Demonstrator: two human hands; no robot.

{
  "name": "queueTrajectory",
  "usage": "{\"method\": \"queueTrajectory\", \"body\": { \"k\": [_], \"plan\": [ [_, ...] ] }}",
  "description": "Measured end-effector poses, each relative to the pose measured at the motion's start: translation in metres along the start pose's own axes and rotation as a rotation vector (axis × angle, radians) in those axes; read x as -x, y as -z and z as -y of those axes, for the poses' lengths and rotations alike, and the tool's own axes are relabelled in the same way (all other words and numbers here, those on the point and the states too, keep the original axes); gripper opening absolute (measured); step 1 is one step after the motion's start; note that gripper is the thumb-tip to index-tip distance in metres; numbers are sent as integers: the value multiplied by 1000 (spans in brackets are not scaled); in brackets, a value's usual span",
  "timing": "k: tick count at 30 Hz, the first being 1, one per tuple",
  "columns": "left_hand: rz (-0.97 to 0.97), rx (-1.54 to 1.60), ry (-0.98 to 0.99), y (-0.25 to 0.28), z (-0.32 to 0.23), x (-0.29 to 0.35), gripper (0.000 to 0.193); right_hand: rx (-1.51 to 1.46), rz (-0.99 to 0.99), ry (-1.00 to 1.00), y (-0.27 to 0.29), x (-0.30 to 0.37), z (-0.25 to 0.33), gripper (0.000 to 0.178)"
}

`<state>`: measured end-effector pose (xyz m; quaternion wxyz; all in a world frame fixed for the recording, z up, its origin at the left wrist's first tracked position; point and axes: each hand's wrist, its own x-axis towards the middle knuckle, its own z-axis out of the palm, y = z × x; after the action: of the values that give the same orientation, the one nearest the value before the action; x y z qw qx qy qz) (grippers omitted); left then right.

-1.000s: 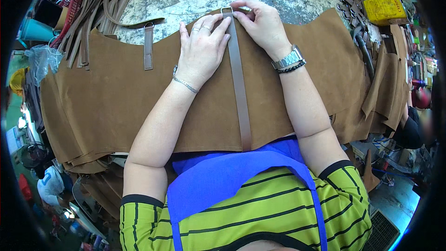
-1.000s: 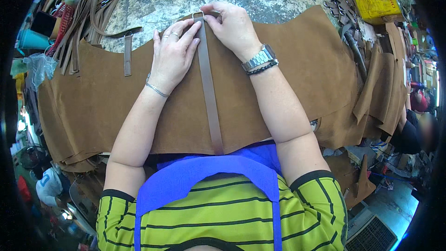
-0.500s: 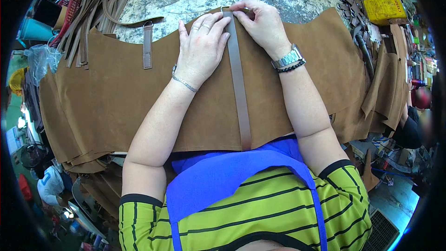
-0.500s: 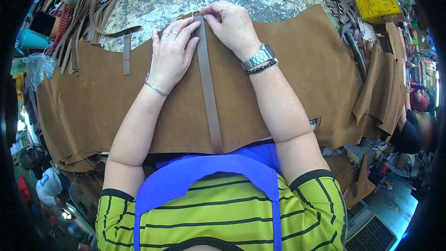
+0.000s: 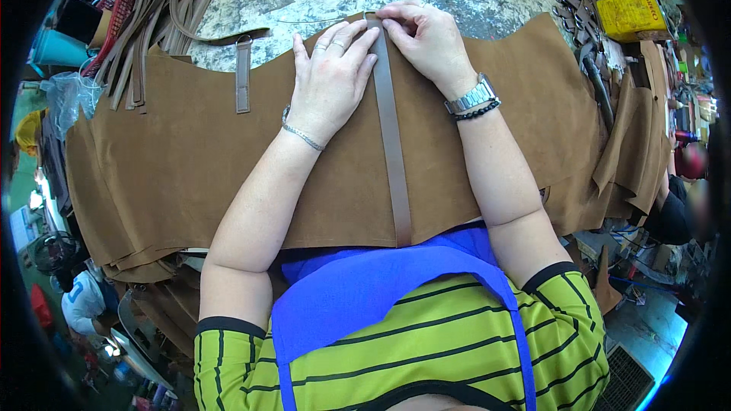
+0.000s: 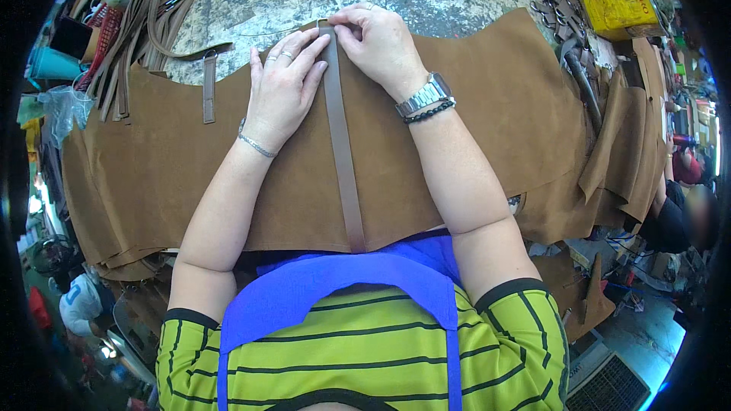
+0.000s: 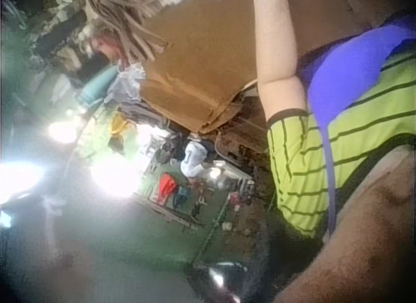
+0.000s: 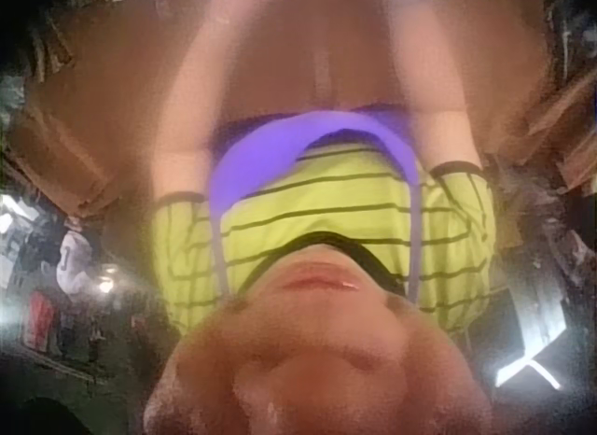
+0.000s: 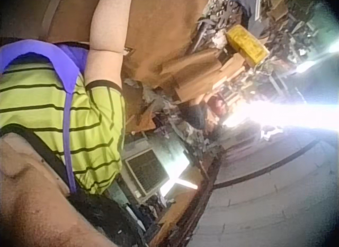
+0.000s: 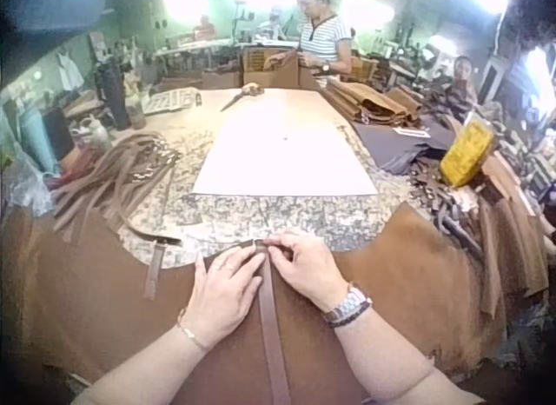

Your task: Applying and hammering leather straps onto a large leather component for a bag or garment.

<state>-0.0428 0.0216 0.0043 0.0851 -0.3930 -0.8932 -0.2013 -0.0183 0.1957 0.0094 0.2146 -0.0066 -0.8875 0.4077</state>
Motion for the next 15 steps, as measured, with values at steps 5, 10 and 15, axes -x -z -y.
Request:
{"method": "queueTrajectory", "body": {
  "k": [5,10,15],
  "plan": [
    [-1,-14,4,-1,-1,-1,35,-9,34,-118,3,-1,5,17],
    [-10,-12,11,1,-1,0,35,-66,29,-171,1,1,7,20],
    [-30,-64,-37,-3,1,1,35,-44,15,-157,2,3,10,20]
  ]
}}
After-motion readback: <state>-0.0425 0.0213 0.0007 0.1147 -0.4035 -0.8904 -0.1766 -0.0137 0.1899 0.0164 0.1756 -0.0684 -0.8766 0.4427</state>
